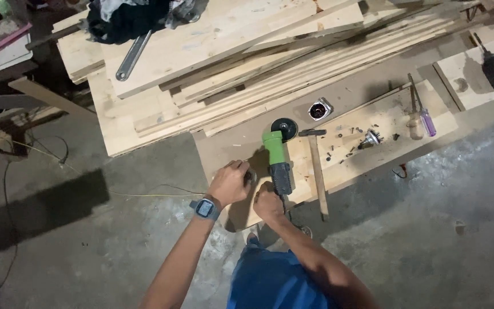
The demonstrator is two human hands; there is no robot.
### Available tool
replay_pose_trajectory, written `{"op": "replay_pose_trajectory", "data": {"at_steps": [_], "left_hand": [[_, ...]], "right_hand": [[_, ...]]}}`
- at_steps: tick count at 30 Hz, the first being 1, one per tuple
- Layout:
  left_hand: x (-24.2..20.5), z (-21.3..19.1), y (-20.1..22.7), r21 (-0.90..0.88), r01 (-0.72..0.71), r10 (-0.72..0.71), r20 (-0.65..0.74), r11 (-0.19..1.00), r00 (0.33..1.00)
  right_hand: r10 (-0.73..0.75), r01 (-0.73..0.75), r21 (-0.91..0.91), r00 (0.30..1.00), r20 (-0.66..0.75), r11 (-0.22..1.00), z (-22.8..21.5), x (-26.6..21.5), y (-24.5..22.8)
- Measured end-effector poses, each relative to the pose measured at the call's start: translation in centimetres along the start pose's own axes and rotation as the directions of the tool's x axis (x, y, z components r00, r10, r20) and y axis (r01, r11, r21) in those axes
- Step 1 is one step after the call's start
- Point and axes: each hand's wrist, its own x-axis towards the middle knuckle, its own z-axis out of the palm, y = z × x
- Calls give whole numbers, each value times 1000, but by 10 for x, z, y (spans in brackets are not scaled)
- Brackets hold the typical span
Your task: The person assembles a mechanical component by hand, attaching a small metal piece to a cylindrical device. They then use a screwdriver to tighten a screw on the assembly and inspect the connection.
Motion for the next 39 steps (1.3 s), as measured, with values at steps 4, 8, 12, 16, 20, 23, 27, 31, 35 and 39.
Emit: {"op": "replay_pose_trajectory", "data": {"at_steps": [4,8,12,16,20,23,27,31,35,39], "left_hand": [[0,-1,-2,13,-16,16,-7,1000,1000],[2,6,-7,47,-2,1,22,999,1000],[4,-3,-6,146,0,-15,103,989,995],[-2,-19,-3,182,9,-23,75,983,997],[0,5,-28,132,28,-28,-2,991,1000],[-7,5,-30,43,16,-14,-59,999,998],[-18,18,-45,-138,-189,106,-460,972,881],[-32,9,-27,-295,-360,90,-651,885,754],[-37,20,-9,-467,-411,-81,-732,783,677],[-35,21,21,-646,-439,-311,-721,625,619]], "right_hand": [[23,-23,-19,1000,-10,1000,16,17,11],[7,-7,13,1000,-15,1000,17,14,13],[30,-30,65,1000,-8,997,21,21,19],[58,-60,75,998,37,995,32,29,31],[58,-60,118,998,18,991,44,37,41],[68,-77,181,996,58,980,36,19,35],[-25,-359,839,915,404,410,13,-8,8],[-356,-437,890,859,368,-134,-18,-7,-5],[-139,-131,973,985,106,-190,-65,-31,-36],[-20,226,973,974,-227,-46,-100,-51,-58]]}}
